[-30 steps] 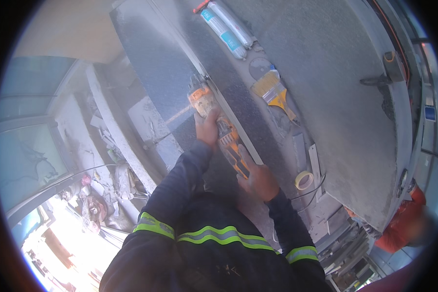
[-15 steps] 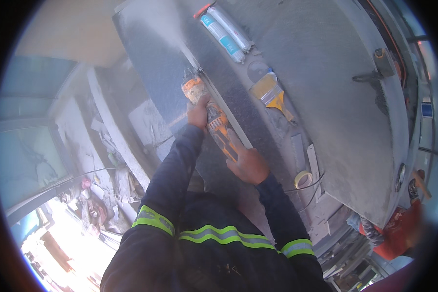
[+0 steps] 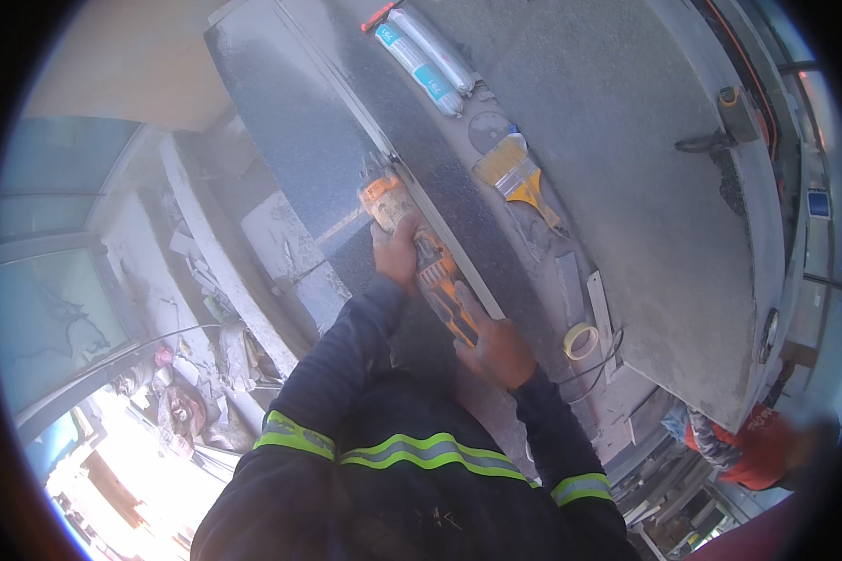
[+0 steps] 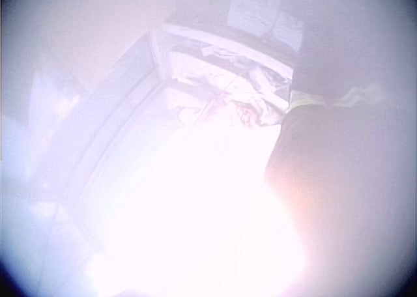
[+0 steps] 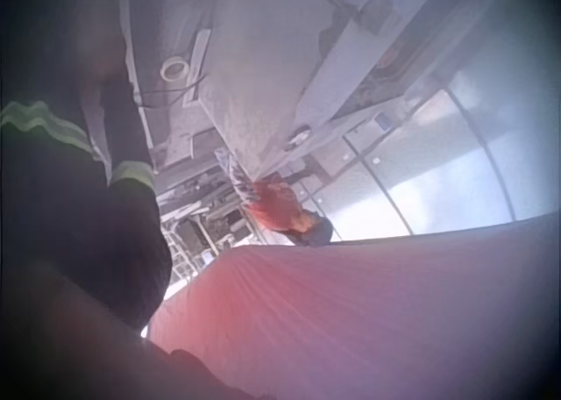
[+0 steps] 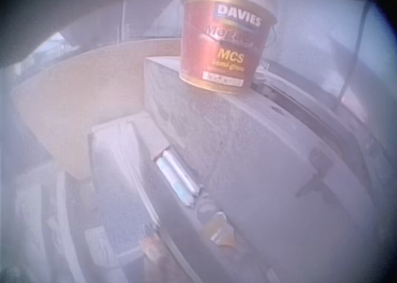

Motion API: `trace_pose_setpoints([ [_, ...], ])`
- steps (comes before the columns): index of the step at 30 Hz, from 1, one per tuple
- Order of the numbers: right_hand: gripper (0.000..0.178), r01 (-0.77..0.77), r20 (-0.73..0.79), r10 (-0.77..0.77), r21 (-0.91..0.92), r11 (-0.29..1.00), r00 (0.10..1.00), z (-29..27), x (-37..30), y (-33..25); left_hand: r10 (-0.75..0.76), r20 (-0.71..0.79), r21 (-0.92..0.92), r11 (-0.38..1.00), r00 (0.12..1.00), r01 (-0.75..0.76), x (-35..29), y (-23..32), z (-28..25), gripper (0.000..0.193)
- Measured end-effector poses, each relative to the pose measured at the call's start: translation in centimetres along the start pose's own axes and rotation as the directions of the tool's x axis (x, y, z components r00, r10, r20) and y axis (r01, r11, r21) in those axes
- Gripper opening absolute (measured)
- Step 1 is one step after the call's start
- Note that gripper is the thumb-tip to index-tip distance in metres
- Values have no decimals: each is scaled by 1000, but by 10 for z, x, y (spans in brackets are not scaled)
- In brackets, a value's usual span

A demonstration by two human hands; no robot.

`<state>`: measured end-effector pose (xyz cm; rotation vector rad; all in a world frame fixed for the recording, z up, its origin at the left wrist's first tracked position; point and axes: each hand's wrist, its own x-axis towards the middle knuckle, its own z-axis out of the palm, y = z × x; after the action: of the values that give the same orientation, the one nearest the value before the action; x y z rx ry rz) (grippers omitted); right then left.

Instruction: The person uses an orange power tool to cut a long straight line along a large dark stone slab placed on a workbench. The person maintains steady pressure and guides the tool along the marked line while another person stands nearby.

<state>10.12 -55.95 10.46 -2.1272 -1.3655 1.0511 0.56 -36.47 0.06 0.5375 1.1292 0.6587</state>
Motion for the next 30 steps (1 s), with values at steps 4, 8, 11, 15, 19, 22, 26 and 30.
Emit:
trace_pose_setpoints([
  [4,96,32,-19,-31,5,999,999,4,16,2,39,27,-9,999,999,-39,15,10,-1,64],
  [8,96,24,-9,-24,19,1000,1000,6,34,-2,47,-3,-27,999,999,-47,31,17,-1,64],
  [11,97,-6,21,6,4,1000,1000,4,48,-7,36,-10,-8,999,999,-36,43,26,-1,61],
  [15,97,-5,34,5,-10,1000,999,4,54,-12,-6,-38,-21,1000,999,6,49,31,-2,60],
  [19,98,3,21,-3,-22,1000,1000,1,39,-12,4,-22,-1,1000,1000,-4,40,20,-4,63],
  [22,99,-43,69,45,-33,999,997,-4,21,-9,-12,-4,-4,1000,1000,12,28,6,-6,66],
  [26,99,-27,39,27,-19,999,999,-7,0,-6,-13,-19,64,998,1000,14,12,-8,-8,70],
  [30,99,-39,44,40,-29,999,998,-4,-1,-2,-2,-11,22,1000,1000,2,7,-9,-5,71],
])
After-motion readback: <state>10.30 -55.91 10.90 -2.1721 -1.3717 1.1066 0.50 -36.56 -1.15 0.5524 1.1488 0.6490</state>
